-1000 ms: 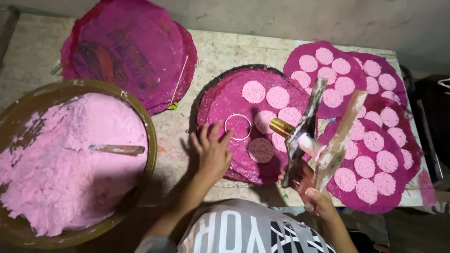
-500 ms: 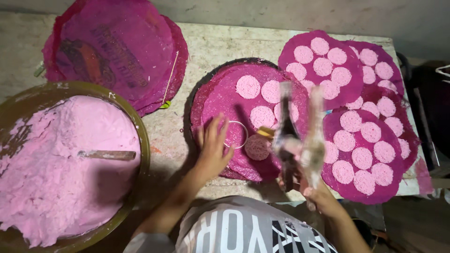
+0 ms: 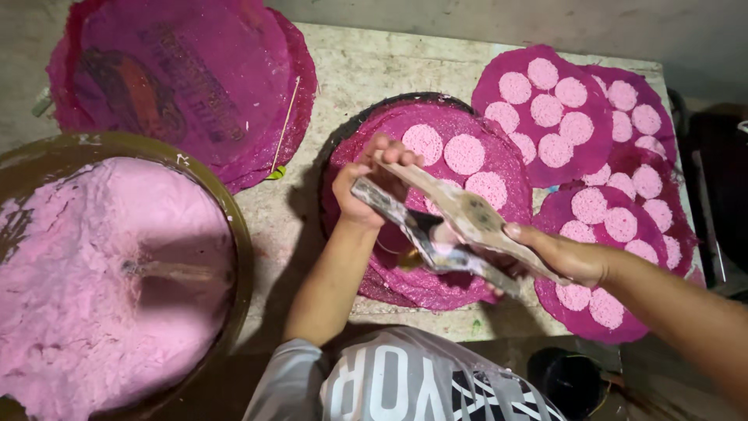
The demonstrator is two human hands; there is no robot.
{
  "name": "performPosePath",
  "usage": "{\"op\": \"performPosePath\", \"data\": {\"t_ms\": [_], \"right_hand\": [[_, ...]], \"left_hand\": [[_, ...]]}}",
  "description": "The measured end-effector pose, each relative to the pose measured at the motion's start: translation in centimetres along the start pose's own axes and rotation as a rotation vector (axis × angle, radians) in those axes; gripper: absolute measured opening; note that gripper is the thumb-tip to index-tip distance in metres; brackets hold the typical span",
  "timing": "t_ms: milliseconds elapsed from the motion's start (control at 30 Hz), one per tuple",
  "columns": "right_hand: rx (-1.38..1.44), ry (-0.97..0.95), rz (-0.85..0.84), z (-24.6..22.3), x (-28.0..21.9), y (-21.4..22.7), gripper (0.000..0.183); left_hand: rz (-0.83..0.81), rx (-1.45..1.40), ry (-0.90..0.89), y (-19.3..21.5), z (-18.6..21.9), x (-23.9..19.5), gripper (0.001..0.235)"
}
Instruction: The person scoops pink dough from a large bowl and uses a circular cutter and a wooden mallet to press and release round portions onto a pink tray. The person repeats this process to fill multiple trays with uniformly shaped dough pieces.
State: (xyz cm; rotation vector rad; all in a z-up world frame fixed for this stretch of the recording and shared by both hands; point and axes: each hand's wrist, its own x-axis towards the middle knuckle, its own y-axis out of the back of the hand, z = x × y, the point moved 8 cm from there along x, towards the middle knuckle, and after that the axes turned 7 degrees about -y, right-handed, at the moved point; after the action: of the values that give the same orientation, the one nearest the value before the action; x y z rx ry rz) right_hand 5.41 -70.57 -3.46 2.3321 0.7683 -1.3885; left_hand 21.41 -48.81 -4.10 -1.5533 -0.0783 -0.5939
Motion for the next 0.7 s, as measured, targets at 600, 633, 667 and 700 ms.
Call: {"op": "performPosePath", "data": {"t_ms": [600,633,667,700], "right_hand": [[-0.304,-0.152,0.213,-5.4,1.8,-1.5,0.092],[-0.338,-0.182,0.267,-5.3,1.5,-1.0,0.089],[-0.373,-0.212,0.319,-5.3,1.2,-0.5,0.087],[-0.391,-0.161,0.358,-5.8,1.1,-0.3,0.085]], "left_hand": [[0.022,-0.253,-0.156,7.6,1.2,-1.1,0.031],[0.024,-0.248,-0.163,7.7,0.7,-0.8,0.031],[0.02,-0.266,-0.161,7.8,0.3,-0.4,0.03],[0.016,-0.284,-0.16,7.8,0.1,0.1,0.03]]}}
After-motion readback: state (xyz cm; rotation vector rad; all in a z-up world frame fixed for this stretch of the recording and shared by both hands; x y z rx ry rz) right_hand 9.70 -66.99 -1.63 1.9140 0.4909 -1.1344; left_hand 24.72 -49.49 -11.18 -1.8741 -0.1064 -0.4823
